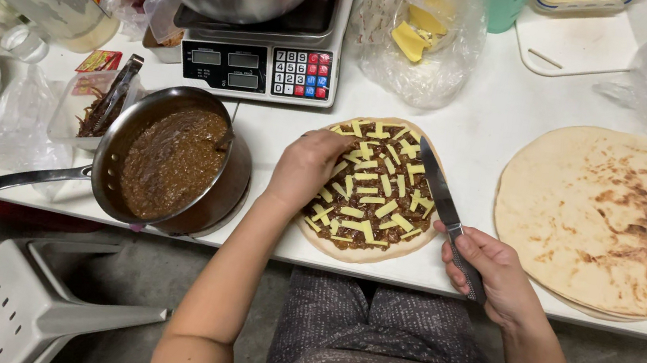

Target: The person cuts slices of cheese with a knife and places them over a spread of brown paste on a round flatbread. The person repeatedly cuts and arranges cheese pieces to cover the surface.

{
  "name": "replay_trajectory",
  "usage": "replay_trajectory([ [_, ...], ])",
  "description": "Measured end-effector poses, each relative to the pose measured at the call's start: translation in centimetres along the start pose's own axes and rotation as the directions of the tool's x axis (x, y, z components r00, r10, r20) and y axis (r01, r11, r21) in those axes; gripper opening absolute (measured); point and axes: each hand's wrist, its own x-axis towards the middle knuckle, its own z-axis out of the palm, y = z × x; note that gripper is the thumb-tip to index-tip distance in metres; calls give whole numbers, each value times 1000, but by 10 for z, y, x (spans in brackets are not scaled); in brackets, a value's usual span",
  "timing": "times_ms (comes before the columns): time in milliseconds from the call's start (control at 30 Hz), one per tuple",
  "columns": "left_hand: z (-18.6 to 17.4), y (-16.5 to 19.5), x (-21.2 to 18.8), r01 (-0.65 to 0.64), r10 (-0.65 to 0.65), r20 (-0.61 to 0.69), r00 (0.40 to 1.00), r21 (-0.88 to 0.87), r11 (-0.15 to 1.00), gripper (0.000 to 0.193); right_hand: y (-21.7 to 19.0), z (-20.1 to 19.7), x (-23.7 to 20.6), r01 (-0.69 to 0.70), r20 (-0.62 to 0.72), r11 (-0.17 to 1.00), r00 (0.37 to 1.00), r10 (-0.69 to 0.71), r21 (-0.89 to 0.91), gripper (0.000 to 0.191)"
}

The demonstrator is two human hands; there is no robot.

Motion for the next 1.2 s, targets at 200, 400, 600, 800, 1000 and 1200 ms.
replay_trajectory([
  [200, -26, 20, -1, 755, -643, 449, 620, -563, 336, 27, 15, -1, 8, -12, -2, 996, 1000, 12, -86, 39],
  [400, -31, 30, -13, 654, -471, 606, 641, -753, -79, 37, 33, 28, 12, -8, -5, 896, 1000, 6, -445, 37],
  [600, -14, 50, -30, 342, -514, 379, 770, -924, -168, 41, 12, 85, -11, 356, 128, 533, 900, -416, -767, 39],
  [800, 1, 64, -39, 79, -499, 215, 840, -957, -279, 47, -10, 118, -21, 425, 166, 351, 801, -575, -835, 38],
  [1000, 1, 60, -44, 49, -485, 189, 854, -957, -287, 51, -14, 125, -22, 417, 179, 293, 785, -593, -860, 40],
  [1200, 0, 58, -47, 66, -465, 180, 867, -966, -251, 52, -14, 124, -21, 431, 204, 261, 773, -601, -864, 41],
])
